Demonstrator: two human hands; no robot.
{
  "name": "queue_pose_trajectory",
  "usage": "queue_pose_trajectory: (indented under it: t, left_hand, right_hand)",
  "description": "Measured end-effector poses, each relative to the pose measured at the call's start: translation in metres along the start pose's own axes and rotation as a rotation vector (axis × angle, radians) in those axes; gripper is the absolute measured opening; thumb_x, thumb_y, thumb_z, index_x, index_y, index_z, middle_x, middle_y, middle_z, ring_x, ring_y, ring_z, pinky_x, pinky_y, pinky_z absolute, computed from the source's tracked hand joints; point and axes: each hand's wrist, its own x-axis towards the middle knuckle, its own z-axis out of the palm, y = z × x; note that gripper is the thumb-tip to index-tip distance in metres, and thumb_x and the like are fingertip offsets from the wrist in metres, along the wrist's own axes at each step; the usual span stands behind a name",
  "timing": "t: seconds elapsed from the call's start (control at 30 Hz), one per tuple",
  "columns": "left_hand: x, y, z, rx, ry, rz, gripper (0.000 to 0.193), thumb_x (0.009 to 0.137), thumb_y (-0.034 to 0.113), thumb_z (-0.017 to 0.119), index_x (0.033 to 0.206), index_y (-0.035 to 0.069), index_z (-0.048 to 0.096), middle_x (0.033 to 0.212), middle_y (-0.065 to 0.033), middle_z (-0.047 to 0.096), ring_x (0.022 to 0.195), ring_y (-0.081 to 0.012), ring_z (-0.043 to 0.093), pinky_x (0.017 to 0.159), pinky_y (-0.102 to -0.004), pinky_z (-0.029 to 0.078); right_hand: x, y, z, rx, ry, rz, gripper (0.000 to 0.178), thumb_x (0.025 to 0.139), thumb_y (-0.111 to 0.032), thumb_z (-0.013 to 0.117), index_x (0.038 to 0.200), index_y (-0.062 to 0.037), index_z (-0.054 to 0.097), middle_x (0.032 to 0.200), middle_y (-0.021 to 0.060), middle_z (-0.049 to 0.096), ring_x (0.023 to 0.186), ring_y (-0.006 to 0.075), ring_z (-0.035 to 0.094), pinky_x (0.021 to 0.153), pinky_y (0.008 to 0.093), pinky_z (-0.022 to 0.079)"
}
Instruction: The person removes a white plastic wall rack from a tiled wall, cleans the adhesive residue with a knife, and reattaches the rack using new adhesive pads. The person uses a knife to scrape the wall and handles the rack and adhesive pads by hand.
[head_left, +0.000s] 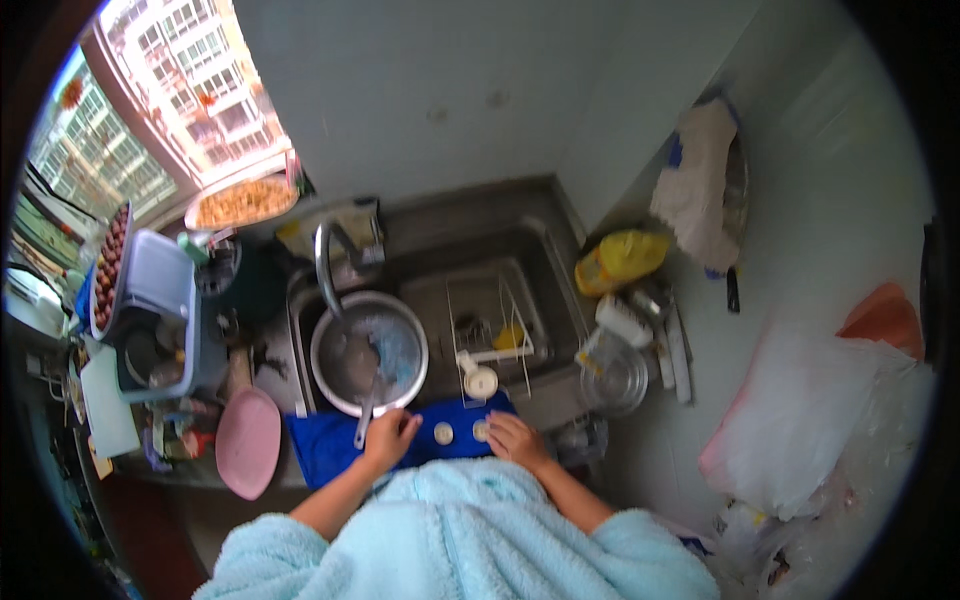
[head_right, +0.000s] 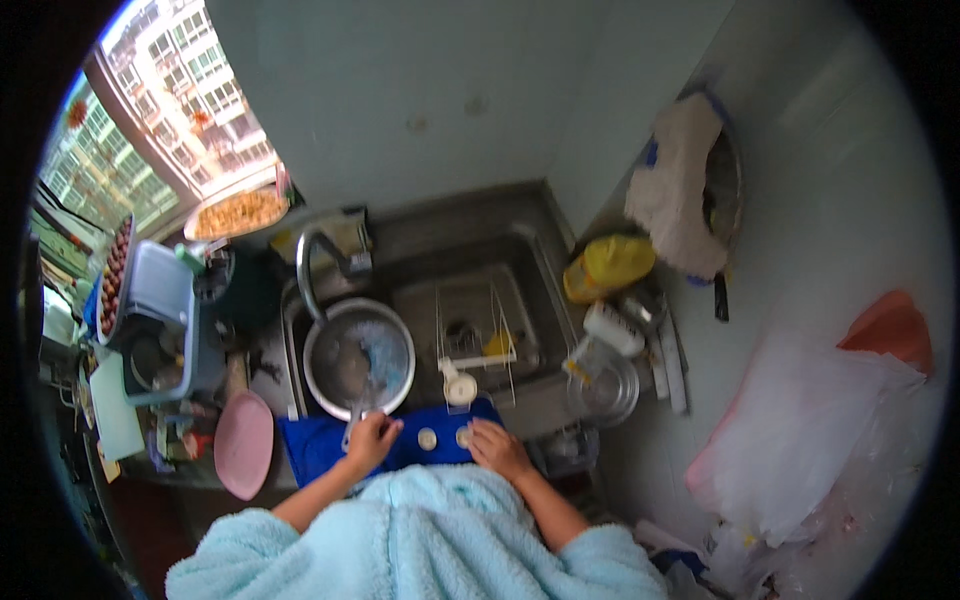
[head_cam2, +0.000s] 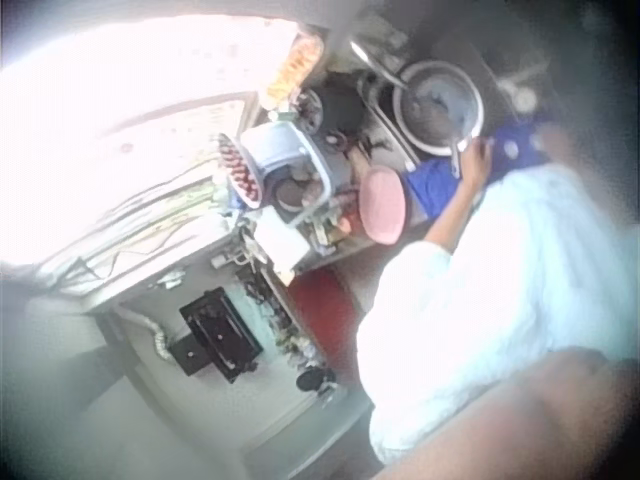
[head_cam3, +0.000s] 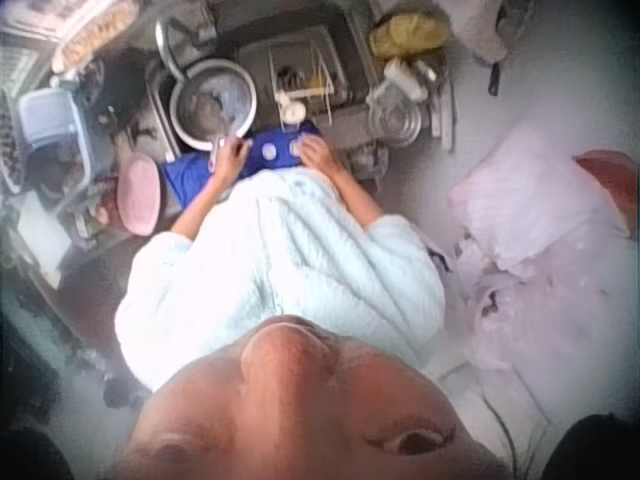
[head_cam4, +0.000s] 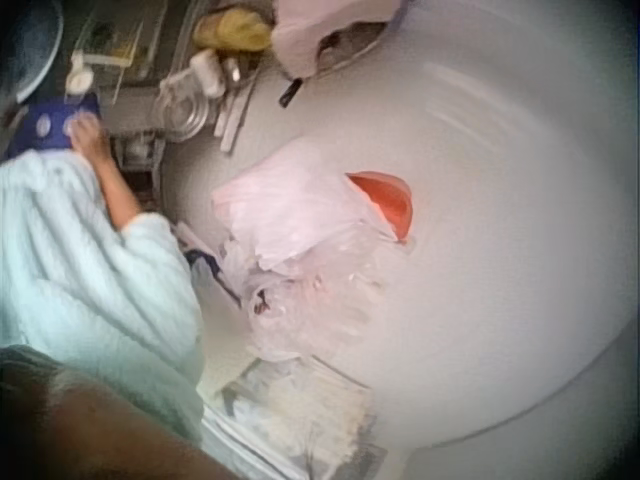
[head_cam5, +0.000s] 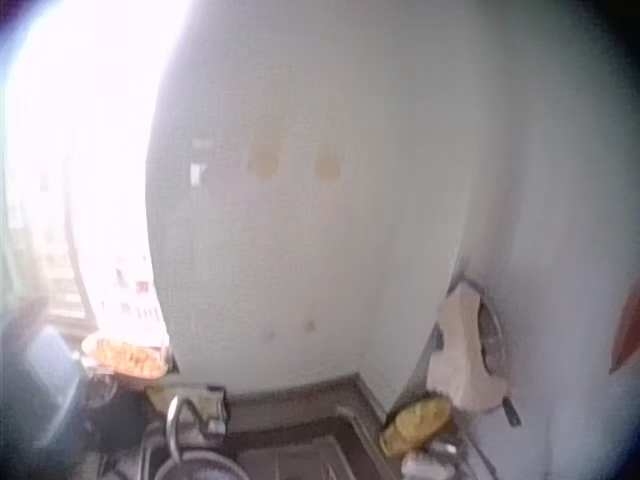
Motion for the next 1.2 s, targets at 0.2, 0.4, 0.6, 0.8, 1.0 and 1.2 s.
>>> queue_pose_trajectory:
  t: [0.2,0.4,0.6,0.8,1.0,1.2]
  left_hand:
    - [0.037,0.048,-0.031,-0.149,0.211,0.129,0.036,0.109,0.024,0.058,0.081,0.001,0.061,0.073,-0.0203,0.063,0.067,-0.0387,0.064,0.063,-0.0453,0.048]
    - [0.132,0.131,-0.14,-0.212,0.373,0.443,0.02,0.093,-0.014,0.047,0.1,0.002,0.058,0.075,-0.0138,0.057,0.064,-0.0303,0.059,0.064,-0.0376,0.049]
    - [0.255,0.279,-0.295,0.317,0.765,0.926,0.037,0.085,-0.001,0.073,0.119,0.001,0.061,0.115,-0.0212,0.062,0.11,-0.0402,0.062,0.095,-0.0469,0.052]
    - [0.342,0.441,-0.426,0.672,1.134,1.035,0.053,0.081,0.012,0.085,0.126,0.01,0.058,0.129,-0.0134,0.054,0.128,-0.0376,0.05,0.111,-0.0479,0.041]
    - [0.38,0.516,-0.47,0.887,1.031,0.84,0.051,0.078,0.03,0.09,0.119,0.016,0.061,0.127,-0.0074,0.05,0.127,-0.0306,0.045,0.107,-0.0482,0.037]
    - [0.393,0.522,-0.465,0.979,1.053,0.797,0.055,0.069,0.035,0.095,0.111,0.018,0.064,0.124,-0.0056,0.047,0.121,-0.0296,0.044,0.103,-0.047,0.037]
  right_hand:
    - [0.102,-0.003,-0.043,-0.015,0.324,0.096,0.032,0.097,-0.021,0.069,0.072,-0.0074,0.054,0.07,0.014,0.058,0.068,0.0386,0.061,0.061,0.0506,0.047]
    - [0.238,-0.01,-0.093,0.293,0.573,0.091,0.021,0.111,-0.017,0.051,0.099,-0.0039,0.062,0.071,0.0109,0.061,0.062,0.028,0.064,0.06,0.039,0.05]
    - [0.41,-0.023,-0.179,0.47,0.741,-0.23,0.008,0.107,-0.01,0.06,0.108,-0.0027,0.062,0.077,0.0048,0.061,0.064,0.0131,0.056,0.059,0.0295,0.047]
    - [0.565,-0.057,-0.266,0.682,0.54,-0.204,0.027,0.103,-0.024,0.072,0.089,-0.0049,0.059,0.067,0.0003,0.061,0.059,0.007,0.055,0.055,0.0264,0.044]
    - [0.673,-0.082,-0.303,0.683,0.596,-0.18,0.038,0.104,-0.033,0.07,0.082,-0.0032,0.062,0.065,0.004,0.063,0.053,0.0099,0.054,0.052,0.0289,0.044]
    - [0.707,-0.081,-0.305,0.3,0.821,-0.18,0.045,0.104,-0.033,0.067,0.073,-0.0006,0.064,0.063,0.0081,0.062,0.049,0.017,0.056,0.056,0.0357,0.048]
